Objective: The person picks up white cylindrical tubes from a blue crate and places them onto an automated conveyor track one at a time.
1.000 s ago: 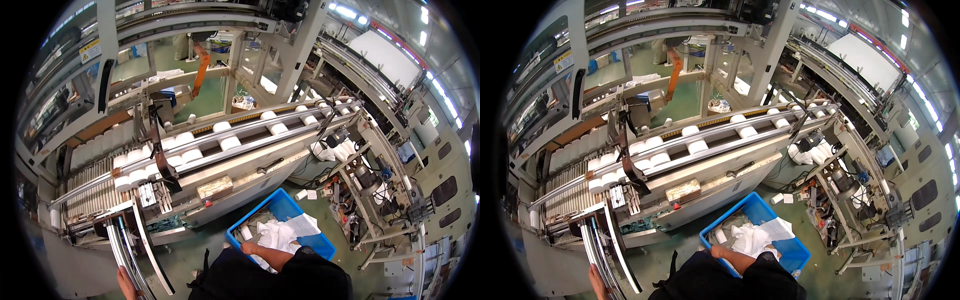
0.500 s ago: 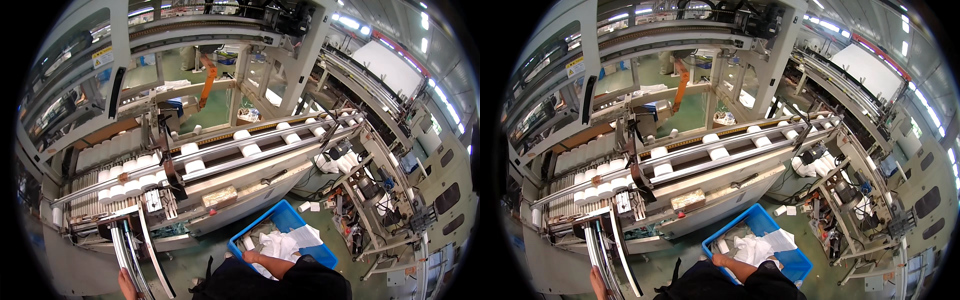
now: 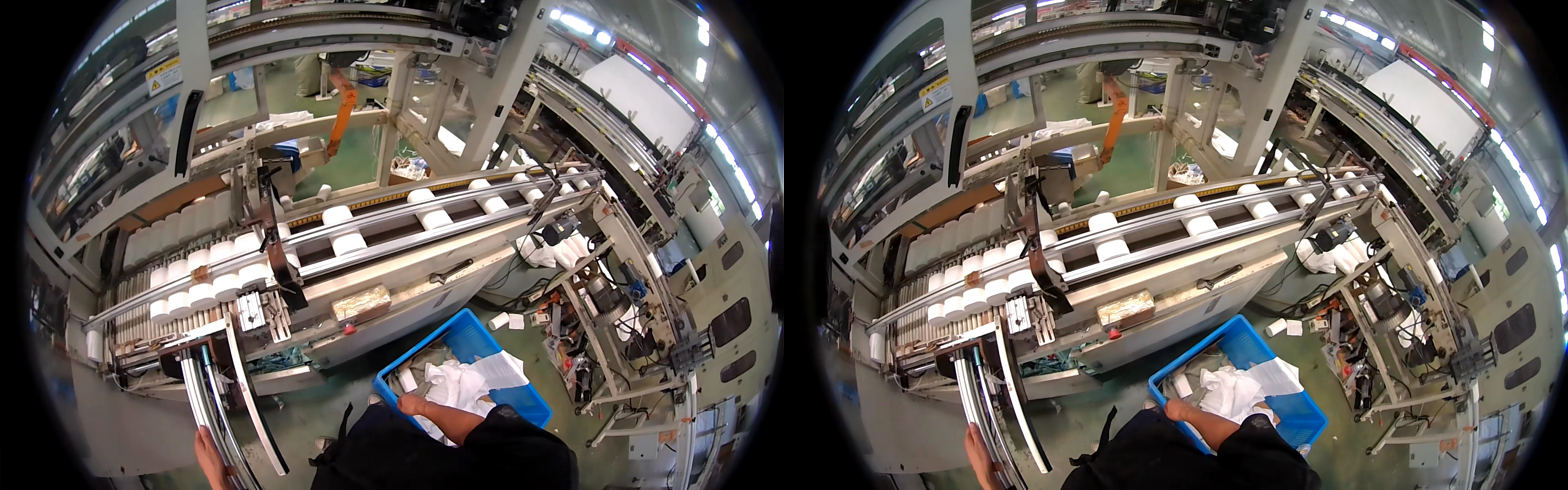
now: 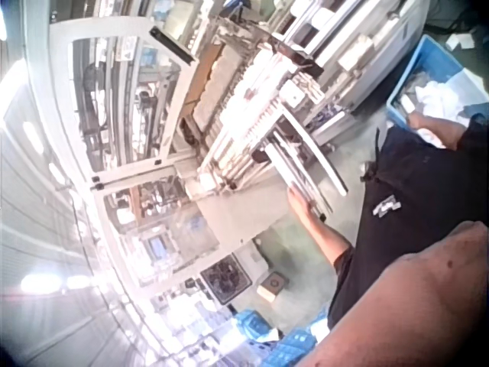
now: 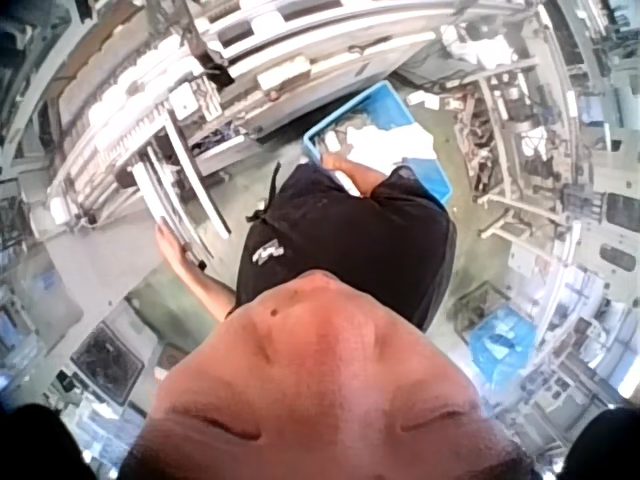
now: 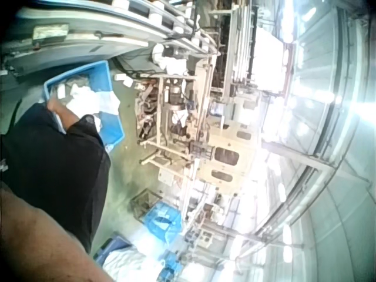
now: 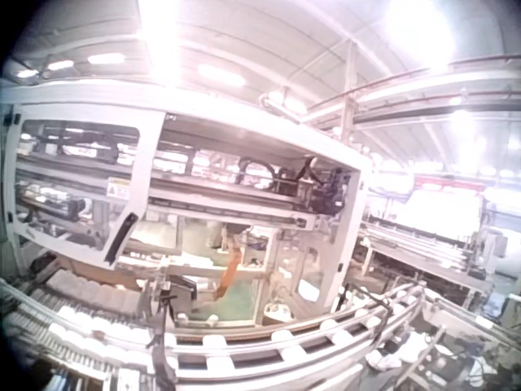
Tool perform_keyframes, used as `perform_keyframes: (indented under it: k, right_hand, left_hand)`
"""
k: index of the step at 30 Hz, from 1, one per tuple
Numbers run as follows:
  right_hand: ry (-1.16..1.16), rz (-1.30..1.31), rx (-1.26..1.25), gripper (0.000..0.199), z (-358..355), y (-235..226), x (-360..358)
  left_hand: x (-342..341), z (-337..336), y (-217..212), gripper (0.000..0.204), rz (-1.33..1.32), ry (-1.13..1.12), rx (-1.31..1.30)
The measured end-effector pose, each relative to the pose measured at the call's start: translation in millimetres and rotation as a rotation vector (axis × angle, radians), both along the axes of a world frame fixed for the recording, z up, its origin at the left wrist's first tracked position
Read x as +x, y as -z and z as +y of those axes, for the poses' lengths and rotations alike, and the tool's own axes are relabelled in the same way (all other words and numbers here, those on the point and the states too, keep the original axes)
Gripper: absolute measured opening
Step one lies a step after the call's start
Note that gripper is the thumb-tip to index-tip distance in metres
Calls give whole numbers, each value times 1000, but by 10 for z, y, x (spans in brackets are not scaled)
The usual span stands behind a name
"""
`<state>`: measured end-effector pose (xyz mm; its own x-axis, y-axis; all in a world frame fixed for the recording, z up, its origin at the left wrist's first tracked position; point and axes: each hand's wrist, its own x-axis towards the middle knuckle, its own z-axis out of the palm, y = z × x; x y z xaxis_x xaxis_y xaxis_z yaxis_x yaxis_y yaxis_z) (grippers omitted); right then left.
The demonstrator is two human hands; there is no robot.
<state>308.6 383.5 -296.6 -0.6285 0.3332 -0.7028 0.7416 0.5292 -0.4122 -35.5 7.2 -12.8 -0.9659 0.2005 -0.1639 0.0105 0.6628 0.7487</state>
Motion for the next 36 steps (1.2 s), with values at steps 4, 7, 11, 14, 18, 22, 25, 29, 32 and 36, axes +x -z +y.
perform_keyframes:
  k: [4,7,11,14,18,22,25,29,32,36]
  right_hand:
    - [-60,31,17,31,36,89,-11]
    - [-88,83,43,30,94,373,64]
    - [-40,121,3,31,96,410,126]
    - [9,85,-115,28,130,536,171]
    - [-61,86,-177,27,265,801,253]
    - [33,127,-135,27,258,750,273]
    - [-64,157,70,33,241,365,141]
    - [504,677,485,26,721,-909,-468]
    - [747,977,806,22,1686,-1727,-689]
    - [767,1026,1032,32,2619,-2618,-792]
  left_hand:
    - [-17,-92,178,49,38,3,-38]
    - [27,159,-140,44,-40,-44,15]
    - [-79,-12,97,47,-11,-35,-114]
    - [-6,18,-27,48,-13,-59,-110]
    - [1,-56,14,49,-10,-54,-117]
    - [-14,34,-54,50,-9,-52,-99]
    - [-66,-5,85,51,-15,-59,-129]
    - [79,40,-5,51,19,-150,-74]
    - [42,72,-18,50,-6,-61,-41]
    - [36,138,-106,51,25,-36,-83]
